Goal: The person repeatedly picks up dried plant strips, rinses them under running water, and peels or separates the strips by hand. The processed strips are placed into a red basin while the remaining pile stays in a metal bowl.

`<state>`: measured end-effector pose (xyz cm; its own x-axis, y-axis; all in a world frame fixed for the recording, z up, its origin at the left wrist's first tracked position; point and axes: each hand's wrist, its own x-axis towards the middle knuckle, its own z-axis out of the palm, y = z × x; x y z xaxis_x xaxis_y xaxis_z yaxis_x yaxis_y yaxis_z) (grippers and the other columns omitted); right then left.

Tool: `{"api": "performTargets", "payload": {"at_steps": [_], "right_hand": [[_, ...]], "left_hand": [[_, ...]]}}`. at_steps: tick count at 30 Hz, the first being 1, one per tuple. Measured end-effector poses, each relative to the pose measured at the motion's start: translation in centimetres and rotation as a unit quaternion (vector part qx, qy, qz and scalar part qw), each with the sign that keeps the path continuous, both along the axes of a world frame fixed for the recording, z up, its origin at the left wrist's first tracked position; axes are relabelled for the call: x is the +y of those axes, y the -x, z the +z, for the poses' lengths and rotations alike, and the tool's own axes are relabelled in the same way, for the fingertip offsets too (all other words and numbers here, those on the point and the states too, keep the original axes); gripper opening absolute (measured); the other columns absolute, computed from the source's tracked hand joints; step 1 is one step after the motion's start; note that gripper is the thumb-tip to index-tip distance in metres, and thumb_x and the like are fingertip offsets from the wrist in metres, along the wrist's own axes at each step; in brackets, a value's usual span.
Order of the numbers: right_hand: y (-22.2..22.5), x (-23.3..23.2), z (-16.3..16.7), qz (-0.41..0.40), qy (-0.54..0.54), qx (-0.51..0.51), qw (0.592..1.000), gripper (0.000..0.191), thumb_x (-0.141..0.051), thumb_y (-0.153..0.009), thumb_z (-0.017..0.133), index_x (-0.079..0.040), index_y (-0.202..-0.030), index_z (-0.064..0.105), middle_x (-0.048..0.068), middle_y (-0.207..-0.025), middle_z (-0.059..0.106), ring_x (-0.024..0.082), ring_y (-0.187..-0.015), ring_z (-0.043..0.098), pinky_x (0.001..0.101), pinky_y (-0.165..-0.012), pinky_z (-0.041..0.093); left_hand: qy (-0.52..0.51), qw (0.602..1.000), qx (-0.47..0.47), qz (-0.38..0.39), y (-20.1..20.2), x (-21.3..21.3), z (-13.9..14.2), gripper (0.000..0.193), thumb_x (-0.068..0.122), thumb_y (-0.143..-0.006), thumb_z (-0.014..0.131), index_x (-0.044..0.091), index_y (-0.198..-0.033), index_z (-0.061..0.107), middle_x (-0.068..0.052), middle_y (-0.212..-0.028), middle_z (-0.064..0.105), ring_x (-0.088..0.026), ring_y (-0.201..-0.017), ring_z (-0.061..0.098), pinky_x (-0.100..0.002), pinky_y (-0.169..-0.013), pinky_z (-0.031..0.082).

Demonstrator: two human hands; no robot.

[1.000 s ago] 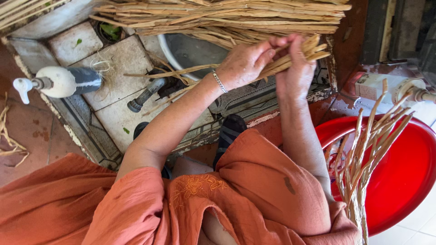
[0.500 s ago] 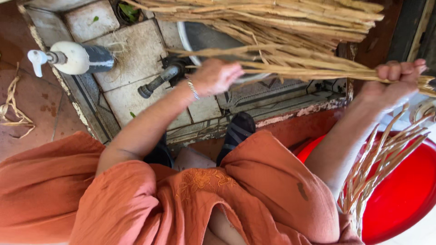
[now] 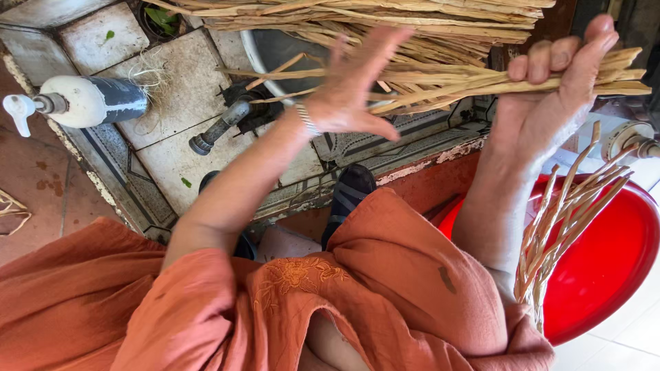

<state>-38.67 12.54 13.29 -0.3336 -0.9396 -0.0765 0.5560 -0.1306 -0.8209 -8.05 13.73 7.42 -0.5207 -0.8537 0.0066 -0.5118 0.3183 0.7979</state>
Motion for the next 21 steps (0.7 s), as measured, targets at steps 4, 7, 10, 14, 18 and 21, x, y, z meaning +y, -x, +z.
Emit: {"api": "performTargets", "payload": {"at_steps": [4,7,10,14,18,21], "right_hand": [[1.6,0.0,2.7,0.090,0.046,-0.067,0.993,0.026,-0.029,-0.119,0.047,-0.009,-0.106,0.057,0.000,-0.072,0.041,0.008,-0.058,0.036,0.0253,-0.055,0.034],[6.5,-1.1,2.6,0.102,0.099,-0.087,0.986,0.040,-0.018,-0.120,0.039,-0.015,-0.080,0.044,-0.001,-0.070,0.038,0.007,-0.058,0.036,0.0236,-0.055,0.034],[9.6,-0.4,0.4,0.034,0.116,-0.018,0.993,0.034,-0.018,-0.116,0.035,-0.013,-0.082,0.041,0.005,-0.075,0.041,0.013,-0.063,0.042,0.0293,-0.061,0.040],[9.6,1.5,-0.9,-0.049,0.120,0.305,0.943,0.033,-0.023,-0.121,0.042,-0.002,-0.100,0.055,0.017,-0.083,0.057,0.025,-0.074,0.059,0.0396,-0.072,0.054],[3.4,0.6,-2.2,-0.050,0.056,0.483,0.873,0.030,-0.030,-0.116,0.044,-0.005,-0.114,0.060,0.010,-0.087,0.072,0.016,-0.073,0.073,0.0327,-0.070,0.067],[-2.1,2.7,-2.6,0.050,0.015,0.455,0.889,0.013,-0.018,-0.115,0.055,-0.006,-0.111,0.058,0.009,-0.095,0.073,0.011,-0.064,0.061,0.0235,-0.051,0.052]], "left_hand": [[-0.105,0.989,0.070,-0.071,5.4,-1.2,1.2,0.089,0.056,-0.085,0.079,0.015,-0.154,0.040,-0.015,-0.107,0.065,-0.029,-0.097,0.063,-0.052,-0.097,0.044],[-0.075,0.991,0.073,-0.080,3.5,-1.5,0.5,0.047,0.037,-0.095,0.076,0.009,-0.130,0.063,-0.001,-0.073,0.065,-0.010,-0.064,0.064,-0.034,-0.075,0.057],[-0.223,0.973,-0.059,-0.029,-1.9,-1.3,-0.6,0.038,0.037,-0.095,0.066,0.016,-0.127,0.065,-0.001,-0.080,0.065,-0.012,-0.062,0.060,-0.030,-0.059,0.056],[-0.280,0.945,-0.170,0.024,-11.1,-0.5,-1.1,0.038,0.043,-0.095,0.074,0.011,-0.114,0.067,-0.005,-0.084,0.065,-0.015,-0.068,0.060,-0.032,-0.065,0.055],[-0.295,0.953,-0.039,0.051,-15.6,-0.2,-1.3,0.051,0.045,-0.079,0.080,0.011,-0.113,0.063,-0.002,-0.089,0.068,-0.012,-0.083,0.066,-0.028,-0.075,0.057],[-0.332,0.933,-0.105,0.088,-16.7,-0.4,-2.5,0.043,0.048,-0.100,0.064,0.014,-0.125,0.058,-0.003,-0.101,0.063,-0.017,-0.096,0.061,-0.032,-0.081,0.050]]}}
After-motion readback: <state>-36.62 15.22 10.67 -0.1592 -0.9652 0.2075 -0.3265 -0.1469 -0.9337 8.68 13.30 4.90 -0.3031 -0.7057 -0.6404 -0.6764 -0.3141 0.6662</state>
